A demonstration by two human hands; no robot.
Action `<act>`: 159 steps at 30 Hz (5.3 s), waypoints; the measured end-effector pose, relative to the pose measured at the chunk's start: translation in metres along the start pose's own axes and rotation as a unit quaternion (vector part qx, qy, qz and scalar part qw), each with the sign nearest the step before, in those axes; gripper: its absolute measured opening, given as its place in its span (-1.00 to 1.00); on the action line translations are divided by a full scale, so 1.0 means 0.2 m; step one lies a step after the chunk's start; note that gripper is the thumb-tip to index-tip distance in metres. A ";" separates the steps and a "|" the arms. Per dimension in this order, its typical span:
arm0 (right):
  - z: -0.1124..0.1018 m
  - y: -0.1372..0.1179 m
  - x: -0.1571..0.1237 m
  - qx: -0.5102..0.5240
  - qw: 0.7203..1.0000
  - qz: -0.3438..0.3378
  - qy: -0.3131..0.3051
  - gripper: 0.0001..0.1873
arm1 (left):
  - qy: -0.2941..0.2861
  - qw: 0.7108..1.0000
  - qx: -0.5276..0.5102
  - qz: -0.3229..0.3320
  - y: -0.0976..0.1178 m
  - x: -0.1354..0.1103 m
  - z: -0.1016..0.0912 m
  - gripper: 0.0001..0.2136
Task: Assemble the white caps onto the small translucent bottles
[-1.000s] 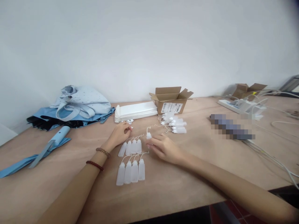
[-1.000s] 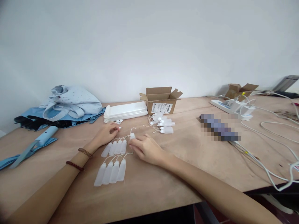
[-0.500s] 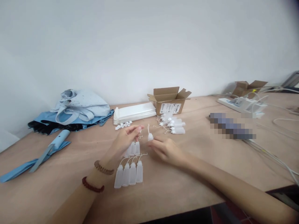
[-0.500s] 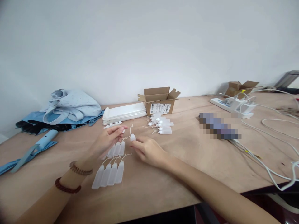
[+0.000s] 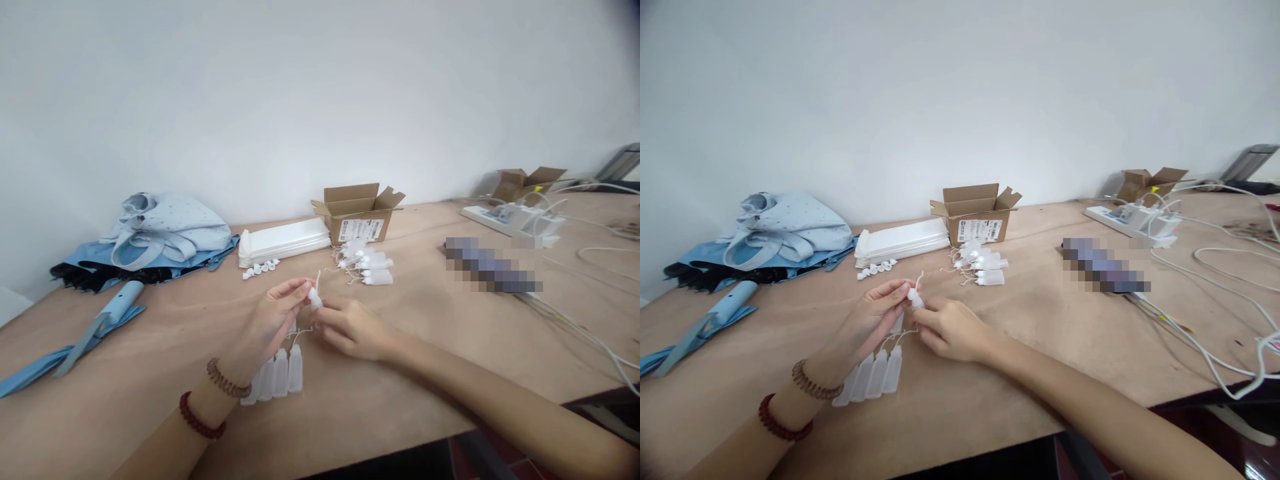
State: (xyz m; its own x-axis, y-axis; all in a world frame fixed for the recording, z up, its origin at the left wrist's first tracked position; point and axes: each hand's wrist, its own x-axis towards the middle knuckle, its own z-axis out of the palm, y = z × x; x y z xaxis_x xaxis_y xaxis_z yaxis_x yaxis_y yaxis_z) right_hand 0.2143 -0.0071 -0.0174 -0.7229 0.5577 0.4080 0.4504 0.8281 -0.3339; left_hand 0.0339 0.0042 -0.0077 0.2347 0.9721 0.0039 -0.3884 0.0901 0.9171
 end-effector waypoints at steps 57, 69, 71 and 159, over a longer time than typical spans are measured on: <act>0.00 0.01 0.05 0.686 0.658 0.307 0.051 -0.69 | -0.014 0.971 0.234 0.038 0.11 -0.02 -0.04 -0.73; -0.01 0.02 0.05 0.699 0.641 0.313 0.043 -0.69 | -0.043 0.963 0.264 0.021 0.12 -0.03 -0.02 -0.75; -0.01 0.01 0.05 0.704 0.638 0.310 0.047 -0.70 | -0.043 0.965 0.260 0.011 0.13 -0.04 0.00 -0.75; -0.01 0.05 0.03 0.089 0.978 0.071 0.176 -0.79 | -0.064 0.934 0.352 0.003 0.05 -0.03 -0.04 -0.64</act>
State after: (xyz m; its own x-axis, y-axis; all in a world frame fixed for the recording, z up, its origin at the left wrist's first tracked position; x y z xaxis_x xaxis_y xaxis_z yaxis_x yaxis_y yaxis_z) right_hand 0.2159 0.0047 -0.0179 -0.4216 0.6768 0.6035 0.4121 0.7359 -0.5373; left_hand 0.0220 0.0002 -0.0020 0.3574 0.9338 0.0156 0.2822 -0.1239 0.9513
